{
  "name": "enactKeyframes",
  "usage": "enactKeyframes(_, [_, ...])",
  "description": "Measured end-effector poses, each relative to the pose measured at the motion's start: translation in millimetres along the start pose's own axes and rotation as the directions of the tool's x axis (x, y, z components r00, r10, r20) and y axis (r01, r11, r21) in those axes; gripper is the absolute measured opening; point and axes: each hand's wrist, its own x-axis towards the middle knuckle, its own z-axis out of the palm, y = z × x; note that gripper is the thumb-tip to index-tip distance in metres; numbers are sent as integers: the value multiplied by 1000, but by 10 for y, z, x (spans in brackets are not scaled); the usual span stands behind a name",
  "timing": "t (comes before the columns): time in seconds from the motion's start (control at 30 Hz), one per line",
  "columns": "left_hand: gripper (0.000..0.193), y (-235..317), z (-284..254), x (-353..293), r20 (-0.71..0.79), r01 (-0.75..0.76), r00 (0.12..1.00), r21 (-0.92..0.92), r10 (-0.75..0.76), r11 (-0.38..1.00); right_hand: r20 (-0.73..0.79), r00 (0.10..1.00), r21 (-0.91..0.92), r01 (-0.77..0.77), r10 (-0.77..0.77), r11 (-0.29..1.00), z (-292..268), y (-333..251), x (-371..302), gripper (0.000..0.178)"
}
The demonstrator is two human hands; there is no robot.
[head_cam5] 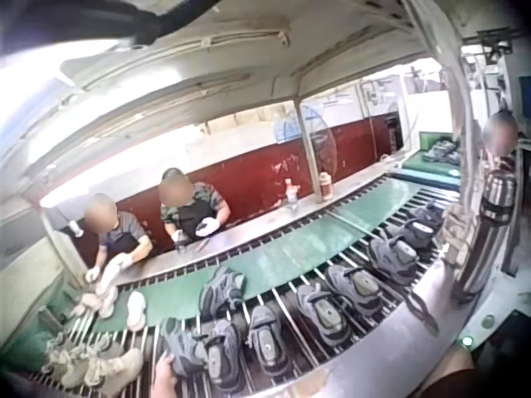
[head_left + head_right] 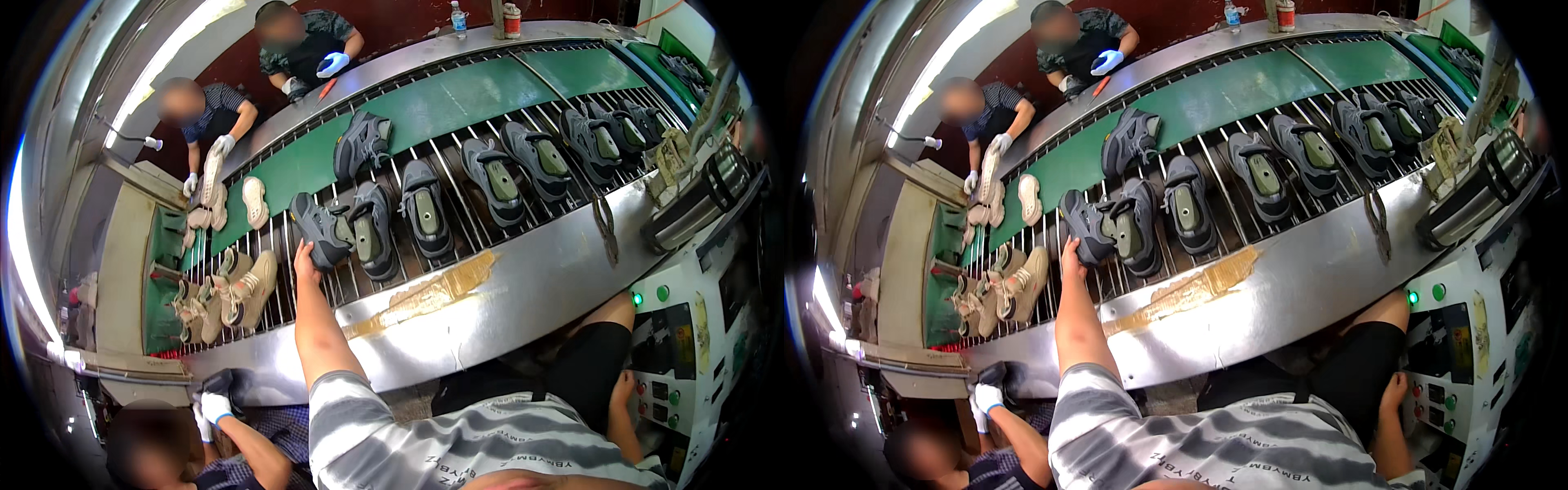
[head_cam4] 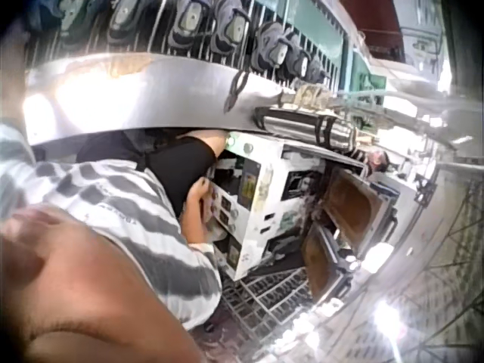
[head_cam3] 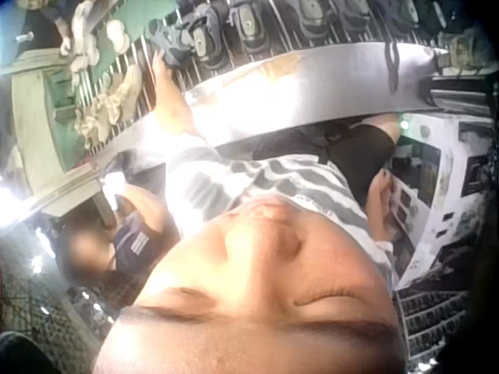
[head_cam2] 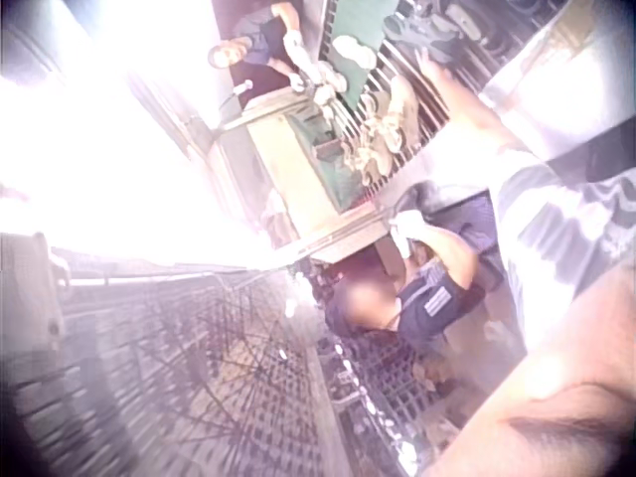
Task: The person picks up shoes from an assembly line, places them individually into a pressing machine, operates the machine via buttons, and then returns the shoes to the conveyor belt.
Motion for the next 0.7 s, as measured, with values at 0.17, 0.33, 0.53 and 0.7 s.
enactKeyframes(0.17, [64, -21, 134, -197, -120, 16, 993, 146, 2, 989, 35, 999, -2, 36, -36, 999, -76, 334, -150, 19])
enactKeyframes(0.33, [68, -90, -139, 13, 60, 85, 994, 75, -90, 994, 42, 999, -8, 17, -17, 1000, -79, 265, -194, 21])
enactKeyframes(0.53, [51, -164, -280, 39, 112, 238, 970, -220, -218, 946, -74, 997, -2, -31, 31, 1000, 17, 491, -144, 21])
enactKeyframes(0.7, [50, -38, -354, -637, 62, 174, 985, -258, -163, 950, 55, 996, -36, 70, -68, 997, -112, -109, -156, 17])
